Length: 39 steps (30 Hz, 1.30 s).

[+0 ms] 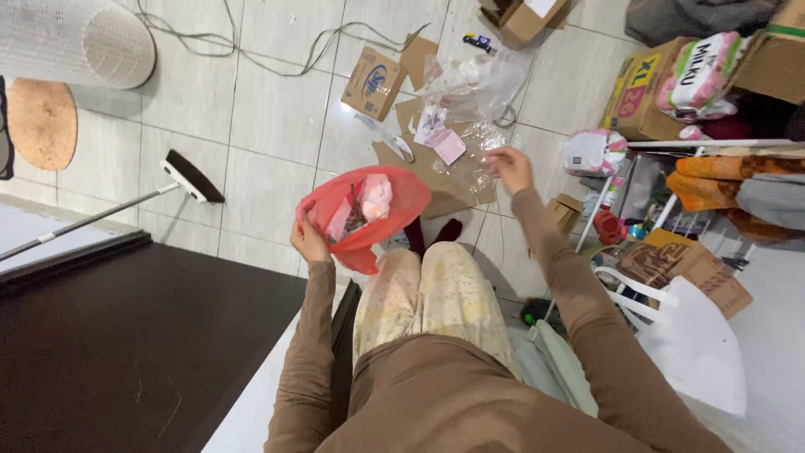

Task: The person collects various pieces of trash from the floor, including cardboard, plastic, and paper, and places them into a red plastic bag. They use scissors to cut a larger plastic sheet before adding it to the bag.

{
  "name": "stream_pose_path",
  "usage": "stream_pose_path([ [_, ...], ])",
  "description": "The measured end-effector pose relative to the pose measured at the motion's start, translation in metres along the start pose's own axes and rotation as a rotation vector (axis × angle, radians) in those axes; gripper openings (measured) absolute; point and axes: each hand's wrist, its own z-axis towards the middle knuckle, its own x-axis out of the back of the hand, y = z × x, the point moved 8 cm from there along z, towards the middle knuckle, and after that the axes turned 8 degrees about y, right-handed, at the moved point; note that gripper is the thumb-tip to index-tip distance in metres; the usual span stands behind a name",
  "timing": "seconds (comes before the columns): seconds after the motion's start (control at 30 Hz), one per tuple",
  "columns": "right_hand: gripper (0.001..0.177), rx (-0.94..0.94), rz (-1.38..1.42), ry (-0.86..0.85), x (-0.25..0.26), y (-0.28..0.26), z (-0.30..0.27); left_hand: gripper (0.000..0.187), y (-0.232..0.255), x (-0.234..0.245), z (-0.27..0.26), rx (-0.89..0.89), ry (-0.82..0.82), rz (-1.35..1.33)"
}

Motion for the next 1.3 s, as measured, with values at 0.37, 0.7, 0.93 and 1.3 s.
stream_pose_path([
  [0.37,0.037,-0.316,-0.327,0.074,-0.036,0.289,0.185,0.036,-0.059,0.011,0.073,-0.049,0.151,0.009],
  [0.7,0.076,-0.443,-0.512,0.053,-0.127,0.406,0.275,0.03,-0.179,-0.004,0.133,0.097,0.194,-0.14],
  [0.93,0.112,-0.642,0.211,0.266,-0.142,0.58,0.321,0.023,-0.172,-0.003,0.132,0.035,0.25,-0.161],
  [1.3,0.038,-0.51,-0.056,0.227,-0.1,0.47,0.284,0.029,-0.197,-0.024,0.117,0.185,0.225,-0.19],
])
